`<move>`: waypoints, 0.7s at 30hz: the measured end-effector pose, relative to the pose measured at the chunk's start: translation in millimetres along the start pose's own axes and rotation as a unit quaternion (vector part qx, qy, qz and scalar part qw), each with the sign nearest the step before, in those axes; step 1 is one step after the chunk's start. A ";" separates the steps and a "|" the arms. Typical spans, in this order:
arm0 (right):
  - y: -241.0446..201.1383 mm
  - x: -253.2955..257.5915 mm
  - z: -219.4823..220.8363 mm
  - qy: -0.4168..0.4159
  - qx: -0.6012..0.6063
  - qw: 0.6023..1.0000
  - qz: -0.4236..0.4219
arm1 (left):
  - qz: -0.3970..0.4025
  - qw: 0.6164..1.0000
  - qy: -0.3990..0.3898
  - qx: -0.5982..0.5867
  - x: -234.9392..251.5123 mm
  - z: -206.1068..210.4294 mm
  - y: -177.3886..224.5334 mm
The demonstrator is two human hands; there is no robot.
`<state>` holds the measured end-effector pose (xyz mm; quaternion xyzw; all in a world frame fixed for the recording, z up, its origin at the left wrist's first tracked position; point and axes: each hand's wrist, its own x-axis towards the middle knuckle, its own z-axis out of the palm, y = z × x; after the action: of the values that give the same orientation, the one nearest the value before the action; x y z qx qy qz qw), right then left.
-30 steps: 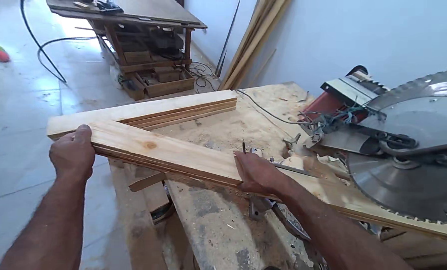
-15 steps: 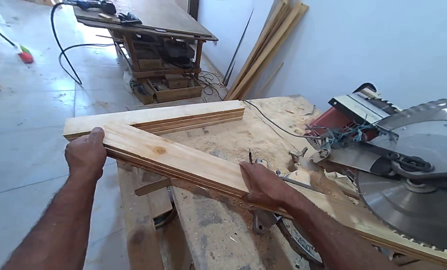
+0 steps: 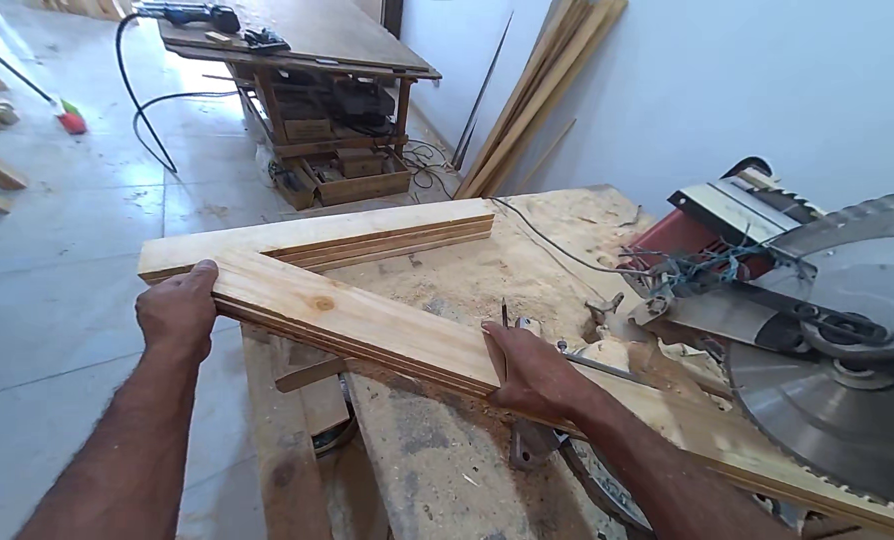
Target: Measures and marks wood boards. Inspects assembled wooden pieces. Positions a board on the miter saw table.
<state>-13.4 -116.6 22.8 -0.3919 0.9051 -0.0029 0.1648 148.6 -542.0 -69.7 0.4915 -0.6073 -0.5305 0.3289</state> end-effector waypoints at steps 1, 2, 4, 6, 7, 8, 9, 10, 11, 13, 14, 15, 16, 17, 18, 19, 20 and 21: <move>-0.2 -0.1 -0.7 0.000 -0.003 1.000 -0.001 | -0.003 1.000 0.000 0.003 0.4 0.1 1.7; -0.4 0.0 -1.2 -0.001 -0.007 1.000 -0.003 | -0.005 1.000 0.000 0.005 0.4 0.1 2.8; -1.7 0.6 -1.4 -0.004 -0.013 1.000 -0.002 | -0.002 1.000 0.002 0.010 0.0 -0.3 4.0; -3.1 0.7 -1.6 -0.006 -0.009 1.000 -0.001 | -0.002 1.000 0.002 0.007 -0.1 -0.1 4.3; -3.7 0.5 -1.9 -0.008 -0.006 1.000 -0.001 | -0.005 1.000 0.000 0.007 -0.6 -0.1 4.9; -4.1 0.4 -2.3 -0.009 -0.004 1.000 -0.001 | -0.008 1.000 -0.001 0.009 -1.3 -0.1 5.7; -4.1 0.3 -2.4 -0.007 -0.002 1.000 -0.003 | -0.009 1.000 0.002 0.013 -1.3 0.2 5.3; -3.3 0.6 -1.8 -0.005 0.001 1.000 -0.007 | -0.007 1.000 0.005 0.020 -1.1 0.6 4.4; -1.8 1.2 -0.3 -0.001 0.005 1.000 -0.010 | -0.003 1.000 0.008 0.029 -0.5 0.8 3.4; -0.2 1.6 1.0 0.001 0.008 1.000 -0.011 | 0.001 0.999 0.011 0.043 0.8 1.4 3.7; 0.0 1.5 1.2 -0.001 0.006 1.000 -0.009 | 0.003 0.999 0.010 0.041 0.4 1.6 4.4; 0.0 1.4 1.2 -0.005 0.004 1.000 -0.006 | 0.003 0.999 0.007 0.033 -0.1 1.4 4.7; -0.3 1.0 1.4 -0.007 0.000 1.000 -0.004 | 0.003 1.000 0.002 0.020 -0.9 0.9 4.6; -1.2 0.3 1.2 -0.012 -0.001 1.000 -0.001 | 0.004 1.000 -0.004 0.007 -2.1 0.1 5.0; -2.1 -0.4 0.6 -0.015 -0.003 1.000 0.004 | 0.006 1.000 -0.006 -0.006 -3.4 0.0 5.1; -2.8 -1.3 0.2 -0.017 -0.001 1.000 0.008 | 0.012 1.000 -0.004 -0.015 -4.0 0.5 4.5; -2.4 -2.1 1.0 -0.014 0.004 1.000 0.009 | 0.018 1.000 0.002 -0.022 -3.8 1.4 3.1; -1.3 -2.7 3.0 -0.007 0.014 1.000 0.009 | 0.022 0.999 0.006 -0.025 -1.9 1.8 0.6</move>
<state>-9.8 -115.2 20.9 -0.3819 0.9071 -0.0114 0.1766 147.4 -539.6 -69.3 0.4726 -0.6027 -0.5350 0.3567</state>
